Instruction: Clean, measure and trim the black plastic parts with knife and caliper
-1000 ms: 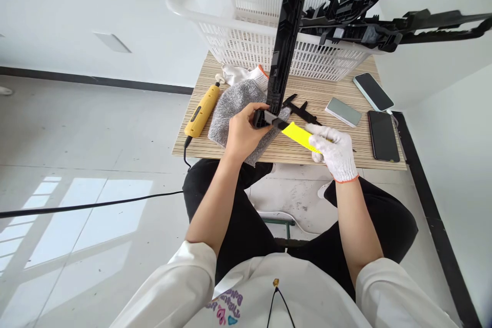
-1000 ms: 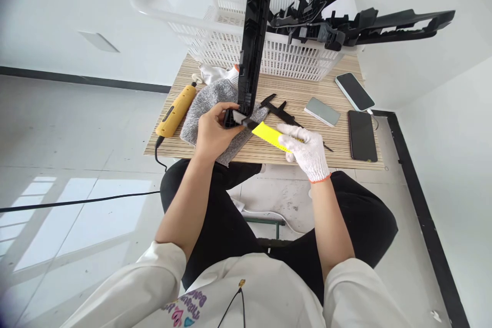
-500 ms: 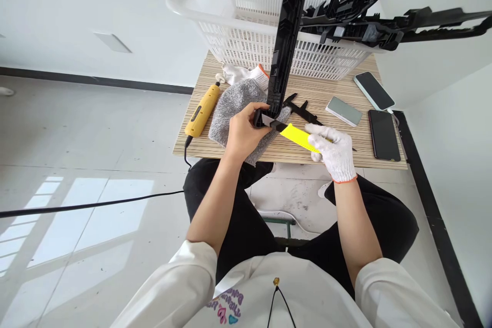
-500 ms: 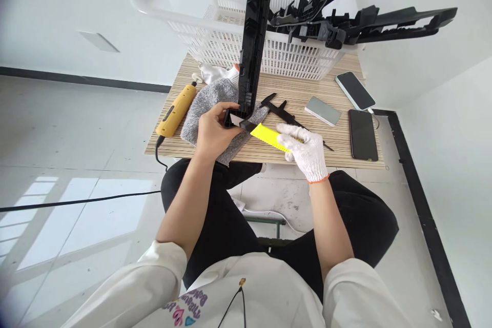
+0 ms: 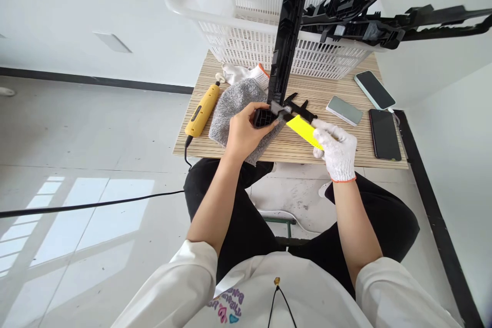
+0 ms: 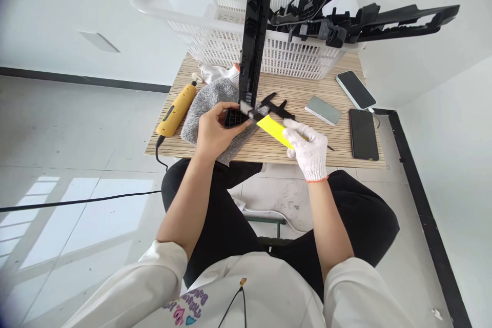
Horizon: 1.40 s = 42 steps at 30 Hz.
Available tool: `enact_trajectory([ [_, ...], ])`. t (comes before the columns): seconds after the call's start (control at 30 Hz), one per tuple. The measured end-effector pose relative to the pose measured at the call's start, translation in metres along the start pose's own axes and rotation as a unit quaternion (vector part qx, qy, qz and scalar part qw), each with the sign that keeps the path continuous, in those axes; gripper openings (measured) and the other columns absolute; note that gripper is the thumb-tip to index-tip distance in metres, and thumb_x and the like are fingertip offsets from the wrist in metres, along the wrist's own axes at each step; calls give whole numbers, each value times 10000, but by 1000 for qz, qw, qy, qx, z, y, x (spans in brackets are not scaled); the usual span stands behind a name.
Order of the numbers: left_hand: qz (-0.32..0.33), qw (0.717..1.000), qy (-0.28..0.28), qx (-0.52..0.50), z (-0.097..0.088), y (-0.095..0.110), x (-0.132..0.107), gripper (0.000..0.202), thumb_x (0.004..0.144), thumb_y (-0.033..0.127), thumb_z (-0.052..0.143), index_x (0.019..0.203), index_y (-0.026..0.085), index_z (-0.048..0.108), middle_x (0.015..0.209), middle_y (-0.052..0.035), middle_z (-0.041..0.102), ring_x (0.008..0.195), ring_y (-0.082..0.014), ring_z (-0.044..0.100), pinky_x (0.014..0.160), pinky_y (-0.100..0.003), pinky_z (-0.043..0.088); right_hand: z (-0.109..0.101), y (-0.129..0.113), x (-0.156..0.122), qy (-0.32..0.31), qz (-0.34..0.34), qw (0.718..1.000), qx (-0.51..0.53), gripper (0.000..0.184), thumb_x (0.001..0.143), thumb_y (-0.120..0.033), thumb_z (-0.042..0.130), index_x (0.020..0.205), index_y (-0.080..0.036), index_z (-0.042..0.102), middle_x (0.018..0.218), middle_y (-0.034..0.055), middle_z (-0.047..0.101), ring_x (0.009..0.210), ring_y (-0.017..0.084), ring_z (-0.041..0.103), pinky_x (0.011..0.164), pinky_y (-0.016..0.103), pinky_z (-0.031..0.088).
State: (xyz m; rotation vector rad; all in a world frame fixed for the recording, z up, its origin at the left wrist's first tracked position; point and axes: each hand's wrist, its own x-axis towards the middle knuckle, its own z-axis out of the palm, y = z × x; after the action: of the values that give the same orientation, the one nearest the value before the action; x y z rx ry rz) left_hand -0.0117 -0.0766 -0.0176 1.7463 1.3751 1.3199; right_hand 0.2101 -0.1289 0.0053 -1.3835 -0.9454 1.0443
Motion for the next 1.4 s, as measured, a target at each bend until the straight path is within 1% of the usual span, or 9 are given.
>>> enact_trajectory([
  [0.07,0,1000,1,-5,0,0,0,373,756,361,837,1078,250,687,968,-3,742,847,-190,696,752,-305,566,-1,0,0,12,-9,1000,11,298,756,-390,775,1003,-224,786,603,-40,621,373,60,465,349,226,400],
  [0.17,1,1000,-3,-4,0,0,0,379,749,351,839,1082,250,687,964,1,742,833,-187,694,742,-304,564,-2,0,0,-27,6,1000,0,296,742,-377,792,991,-218,791,667,-18,674,369,61,477,346,232,403],
  [0.3,0,1000,2,-10,0,0,0,360,749,334,839,1066,251,691,999,3,740,857,-186,695,758,-302,561,-3,1,1,4,-12,1000,14,279,770,-384,760,997,-225,787,665,-24,676,367,59,473,345,228,404],
  [0.4,-1,1000,-4,-12,-1,0,0,369,747,313,838,1081,257,691,965,11,741,849,-186,694,747,-300,555,-3,1,1,-26,1,1000,7,267,737,-377,791,954,-222,792,736,-6,715,368,59,482,347,238,418],
  [0.47,-3,1000,-2,-13,-1,0,0,364,747,309,837,1079,259,694,965,13,743,852,-186,696,758,-304,555,-2,2,1,-10,-3,1000,7,269,734,-382,793,950,-221,793,783,4,732,370,52,477,345,233,411],
  [0.77,-6,1000,1,-9,0,0,1,355,750,349,829,1064,255,692,991,0,746,879,-204,700,800,-334,568,-2,1,1,16,-19,1000,-2,281,787,-400,748,1004,-225,789,725,-1,713,379,59,472,349,234,399],
  [0.9,-9,1000,-3,-6,0,0,1,368,747,347,830,1075,253,692,978,-1,747,875,-205,703,792,-330,571,-2,1,1,-7,-11,1000,6,260,751,-380,787,961,-227,794,829,18,749,379,48,468,341,231,389],
  [1.3,-9,1000,-9,-3,0,-1,1,374,745,325,835,1084,262,689,978,2,738,874,-202,698,781,-325,563,-3,0,1,-22,4,1000,-8,272,760,-398,773,971,-227,793,855,21,750,377,43,463,338,232,388],
  [1.4,-8,1000,-8,-5,0,-1,1,368,747,323,833,1079,261,690,989,0,741,882,-201,697,789,-324,560,-2,0,0,0,-8,1000,1,276,760,-399,769,969,-222,794,820,18,744,381,45,462,339,229,382],
])
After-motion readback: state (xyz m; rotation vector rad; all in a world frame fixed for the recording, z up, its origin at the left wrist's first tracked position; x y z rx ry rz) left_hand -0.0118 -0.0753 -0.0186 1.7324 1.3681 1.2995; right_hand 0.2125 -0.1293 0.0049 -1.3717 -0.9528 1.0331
